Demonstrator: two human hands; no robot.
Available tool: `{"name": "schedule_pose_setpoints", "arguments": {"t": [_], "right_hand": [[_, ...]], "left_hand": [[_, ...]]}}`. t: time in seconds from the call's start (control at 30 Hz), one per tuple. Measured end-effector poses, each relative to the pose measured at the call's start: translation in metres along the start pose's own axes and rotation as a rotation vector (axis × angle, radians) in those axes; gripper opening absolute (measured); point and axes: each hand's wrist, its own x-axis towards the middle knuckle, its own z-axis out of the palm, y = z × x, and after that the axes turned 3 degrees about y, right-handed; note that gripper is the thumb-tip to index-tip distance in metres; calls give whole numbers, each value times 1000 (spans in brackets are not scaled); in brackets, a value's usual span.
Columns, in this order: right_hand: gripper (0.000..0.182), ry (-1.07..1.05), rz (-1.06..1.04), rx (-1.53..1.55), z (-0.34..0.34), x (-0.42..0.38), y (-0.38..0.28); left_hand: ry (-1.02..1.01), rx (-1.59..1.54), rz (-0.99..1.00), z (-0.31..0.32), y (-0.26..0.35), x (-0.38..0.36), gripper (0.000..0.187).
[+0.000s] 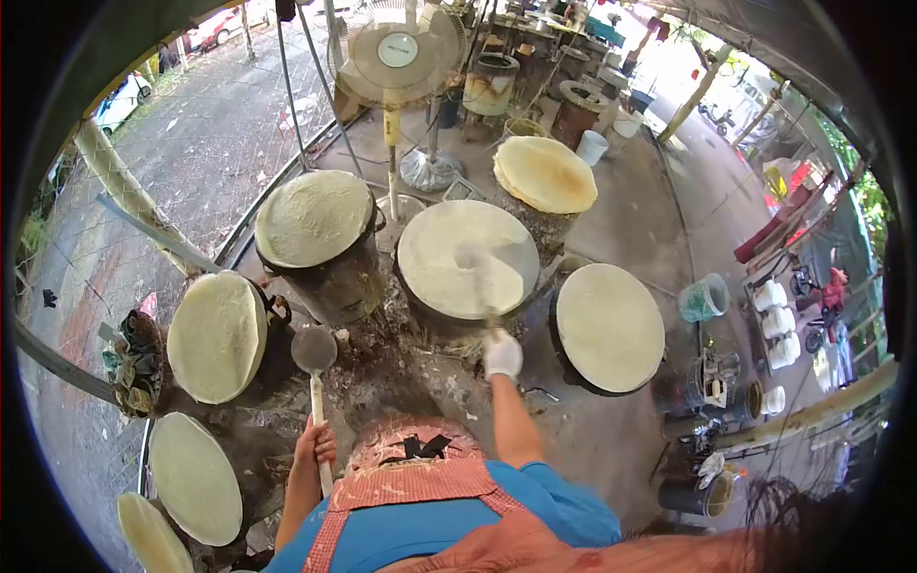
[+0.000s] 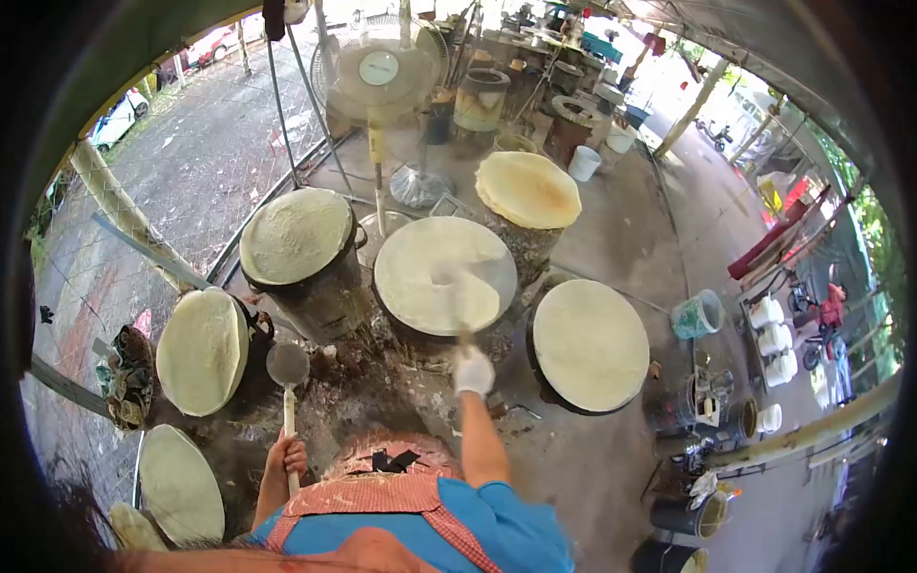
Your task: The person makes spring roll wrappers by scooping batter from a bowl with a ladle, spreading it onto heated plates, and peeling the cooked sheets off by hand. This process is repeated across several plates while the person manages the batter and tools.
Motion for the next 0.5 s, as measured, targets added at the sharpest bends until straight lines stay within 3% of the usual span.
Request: {"name": "schedule_pose_setpoints", "arguments": {"t": [0.07, 0.1, 0.13, 0.2, 0.23, 0.27, 0.3, 0.33, 0.37, 0.43, 0.47, 0.5], "right_hand": [[27, -203, -350, -219, 2, -22, -1], [26, -270, -316, -238, -13, -33, 3], [26, -134, -317, -206, -13, -31, 36], [34, -54, -213, -467, -35, 5, 71], [33, -67, -164, -302, -32, 30, 89], [35, -110, -24, -177, -56, 50, 49], [29, 26, 19, -79, -62, 58, 15], [26, 21, -16, -53, -57, 66, -5], [26, -30, -96, -86, -33, 57, 10], [28, -122, -313, -165, -12, 15, 51], [30, -165, -458, -219, -16, -11, 71], [30, -107, -352, -207, -19, -28, 94]], "left_hand": [[177, -126, -85, 6, 4, 14, 54], [100, -122, -133, 7, 4, 18, 52], [112, -84, -154, 5, 6, 21, 49], [79, -60, -157, 8, 5, 22, 49], [104, -37, -156, 16, 6, 24, 49], [96, -57, -196, 21, 5, 29, 33], [89, -92, -239, 24, 3, 33, 19], [113, -104, -248, 29, 0, 38, 19], [167, -190, -309, 37, -3, 47, 5], [172, -331, -423, 47, -4, 63, 35], [145, -325, -436, 48, -7, 67, 35], [149, -296, -389, 44, -9, 63, 34]]}}
